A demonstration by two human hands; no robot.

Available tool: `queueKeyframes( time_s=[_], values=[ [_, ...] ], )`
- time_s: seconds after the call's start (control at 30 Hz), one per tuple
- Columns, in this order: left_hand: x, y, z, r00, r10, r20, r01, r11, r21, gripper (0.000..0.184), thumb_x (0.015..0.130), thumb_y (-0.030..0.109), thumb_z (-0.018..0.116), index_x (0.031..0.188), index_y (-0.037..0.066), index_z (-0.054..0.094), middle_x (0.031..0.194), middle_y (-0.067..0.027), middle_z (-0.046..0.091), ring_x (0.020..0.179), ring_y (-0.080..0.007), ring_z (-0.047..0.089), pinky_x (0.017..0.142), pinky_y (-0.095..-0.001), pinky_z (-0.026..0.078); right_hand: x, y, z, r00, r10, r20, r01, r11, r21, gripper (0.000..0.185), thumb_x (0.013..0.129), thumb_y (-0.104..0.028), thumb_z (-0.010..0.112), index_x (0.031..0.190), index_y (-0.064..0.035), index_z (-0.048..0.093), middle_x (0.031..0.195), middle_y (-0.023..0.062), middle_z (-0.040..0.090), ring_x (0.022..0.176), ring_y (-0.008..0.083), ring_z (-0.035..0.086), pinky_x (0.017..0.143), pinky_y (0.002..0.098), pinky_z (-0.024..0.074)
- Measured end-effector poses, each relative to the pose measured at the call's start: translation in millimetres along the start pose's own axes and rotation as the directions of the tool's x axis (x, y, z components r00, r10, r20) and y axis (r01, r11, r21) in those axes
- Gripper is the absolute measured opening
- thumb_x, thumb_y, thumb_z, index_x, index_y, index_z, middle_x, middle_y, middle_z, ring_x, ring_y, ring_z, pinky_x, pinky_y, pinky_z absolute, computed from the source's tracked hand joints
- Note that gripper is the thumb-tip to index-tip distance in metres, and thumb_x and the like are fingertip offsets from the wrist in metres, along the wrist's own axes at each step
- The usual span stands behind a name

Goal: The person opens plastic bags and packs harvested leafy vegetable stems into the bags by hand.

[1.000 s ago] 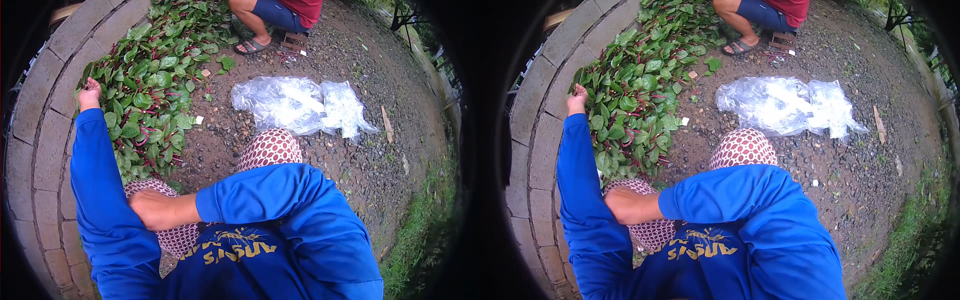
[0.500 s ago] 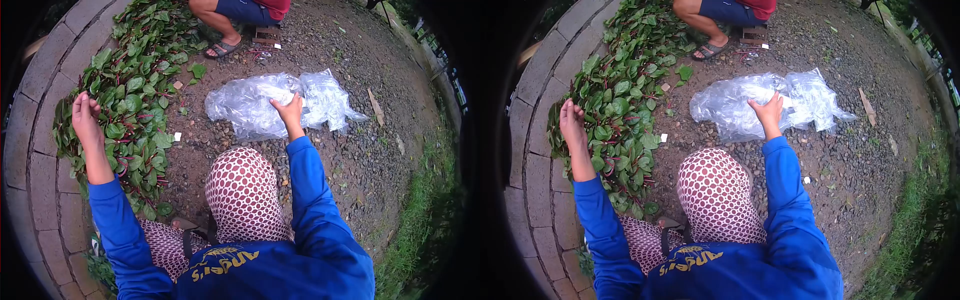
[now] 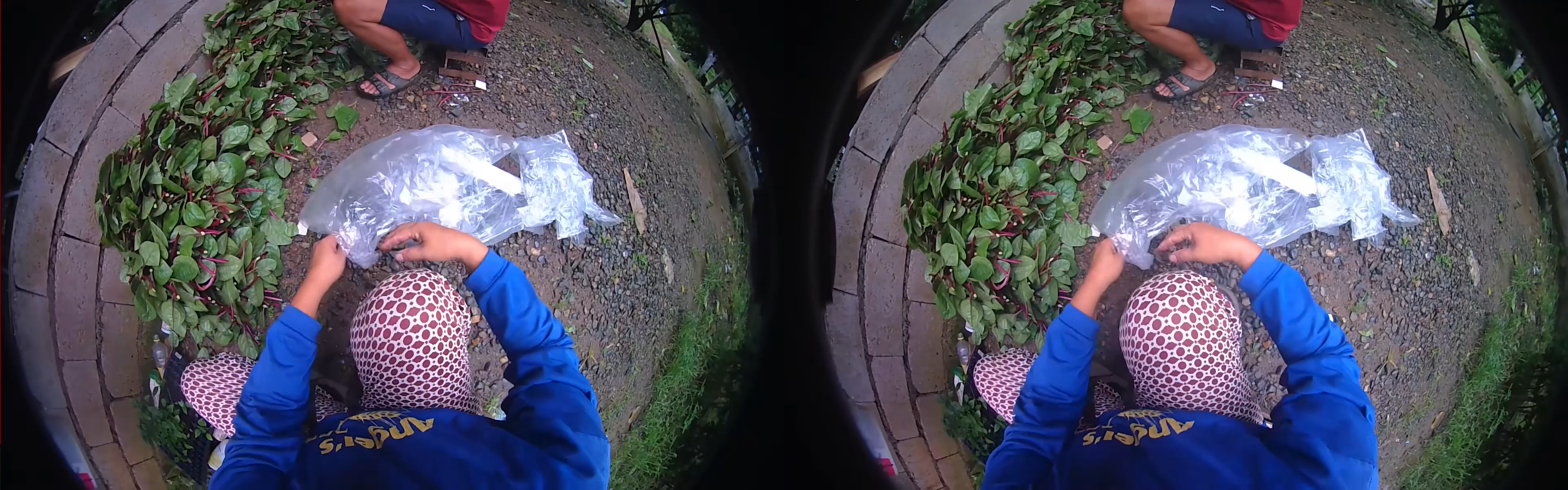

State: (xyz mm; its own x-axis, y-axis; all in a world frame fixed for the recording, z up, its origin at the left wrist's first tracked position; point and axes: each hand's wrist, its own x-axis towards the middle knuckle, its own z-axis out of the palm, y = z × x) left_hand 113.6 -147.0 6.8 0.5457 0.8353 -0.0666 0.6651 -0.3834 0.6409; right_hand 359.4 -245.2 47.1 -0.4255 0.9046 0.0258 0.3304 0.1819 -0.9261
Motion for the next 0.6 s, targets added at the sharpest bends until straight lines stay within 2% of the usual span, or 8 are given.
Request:
queueKeyframes(
  time_s=[0.07,0.13,0.17,0.23,0.37,0.43,0.53,0.6],
  values=[
    [-12.9,-35.0,4.6,0.965,-0.253,0.064,0.22,0.655,-0.723,0.021,0.083,0.011,0.051,0.098,0.002,0.063,0.086,-0.0059,0.066,0.076,-0.0185,0.062,0.069,-0.0338,0.048,-41.8,84.6,0.8,0.921,0.39,-0.01,-0.367,0.876,0.314,0.034,0.082,-0.027,0.065,0.108,-0.0042,0.063,0.11,0.0091,0.061,0.106,0.0196,0.056,0.085,0.0373,0.0459],
    [-16.9,-71.6,1.9,0.957,-0.281,0.068,0.238,0.631,-0.738,0.02,0.085,0.009,0.048,0.092,0.001,0.065,0.083,-0.002,0.065,0.076,-0.0103,0.059,0.068,-0.0293,0.047,-68.5,93.2,-2.8,0.61,0.764,-0.211,-0.449,0.552,0.702,0.047,0.084,-0.033,0.064,0.118,-0.0036,0.054,0.114,0.0106,0.058,0.104,0.0227,0.056,0.083,0.0401,0.0459],
    [-17.3,-80.7,-2.2,0.966,-0.257,0.032,0.242,0.854,-0.461,0.023,0.083,0.017,0.05,0.089,0.001,0.065,0.085,-0.0067,0.067,0.077,-0.0178,0.062,0.07,-0.0321,0.048,-70.6,102.1,-2.0,0.541,0.785,-0.302,-0.32,0.524,0.789,0.051,0.084,-0.035,0.063,0.121,-0.0036,0.051,0.116,0.0112,0.056,0.103,0.0243,0.056,0.082,0.0408,0.0458],
    [-30.3,-80.5,-11.0,0.936,-0.224,0.273,0.228,0.974,0.016,0.028,0.08,0.025,0.053,0.088,0.001,0.065,0.088,-0.0105,0.067,0.081,-0.0244,0.063,0.073,-0.0354,0.049,-59.6,124.9,-6.4,0.36,0.818,-0.448,-0.011,0.484,0.875,0.06,0.083,-0.038,0.063,0.127,-0.0034,0.043,0.12,0.0125,0.053,0.102,0.0276,0.056,0.081,0.0423,0.0456],
    [-70.2,-94.3,-20.4,0.662,-0.546,0.514,0.126,0.757,0.642,0.042,0.072,0.04,0.06,0.096,0.006,0.067,0.1,-0.0159,0.065,0.097,-0.0319,0.061,0.082,-0.0399,0.048,-30.3,184.4,-44.1,0.002,0.799,-0.602,0.288,0.576,0.765,0.059,0.082,-0.034,0.064,0.126,-0.0003,0.042,0.121,0.0139,0.051,0.099,0.0304,0.056,0.08,0.0423,0.0457],
    [-90.5,-144.6,-7.3,0.601,-0.654,0.46,0.089,0.627,0.774,0.043,0.07,0.039,0.064,0.101,0.008,0.067,0.106,-0.0143,0.064,0.102,-0.0296,0.06,0.085,-0.0387,0.048,-23.3,201.2,-65.1,-0.056,0.863,-0.502,0.358,0.486,0.797,0.052,0.082,-0.027,0.066,0.121,0.0021,0.046,0.117,0.014,0.053,0.099,0.0302,0.057,0.08,0.0419,0.0458],
    [-110.1,-167.6,-1.3,0.569,-0.73,0.379,0.136,0.538,0.832,0.045,0.067,0.036,0.068,0.103,0.01,0.067,0.113,-0.0123,0.062,0.105,-0.0277,0.059,0.087,-0.0372,0.048,-12.6,238.5,-73.3,-0.127,0.696,-0.707,0.436,0.679,0.59,0.039,0.081,-0.013,0.066,0.113,0.0034,0.051,0.107,0.0134,0.059,0.091,0.0287,0.059,0.079,0.0386,0.0469],
    [-114.9,-168.4,-0.7,0.536,-0.766,0.355,0.138,0.494,0.858,0.045,0.065,0.035,0.071,0.104,0.011,0.067,0.116,-0.0111,0.061,0.106,-0.0267,0.059,0.088,-0.0365,0.048,-17.3,248.6,-77.0,-0.006,0.776,-0.63,0.57,0.521,0.636,0.031,0.079,-0.005,0.066,0.107,0.0022,0.056,0.096,0.0093,0.062,0.082,0.0234,0.061,0.073,0.0345,0.0473]
  ],
)
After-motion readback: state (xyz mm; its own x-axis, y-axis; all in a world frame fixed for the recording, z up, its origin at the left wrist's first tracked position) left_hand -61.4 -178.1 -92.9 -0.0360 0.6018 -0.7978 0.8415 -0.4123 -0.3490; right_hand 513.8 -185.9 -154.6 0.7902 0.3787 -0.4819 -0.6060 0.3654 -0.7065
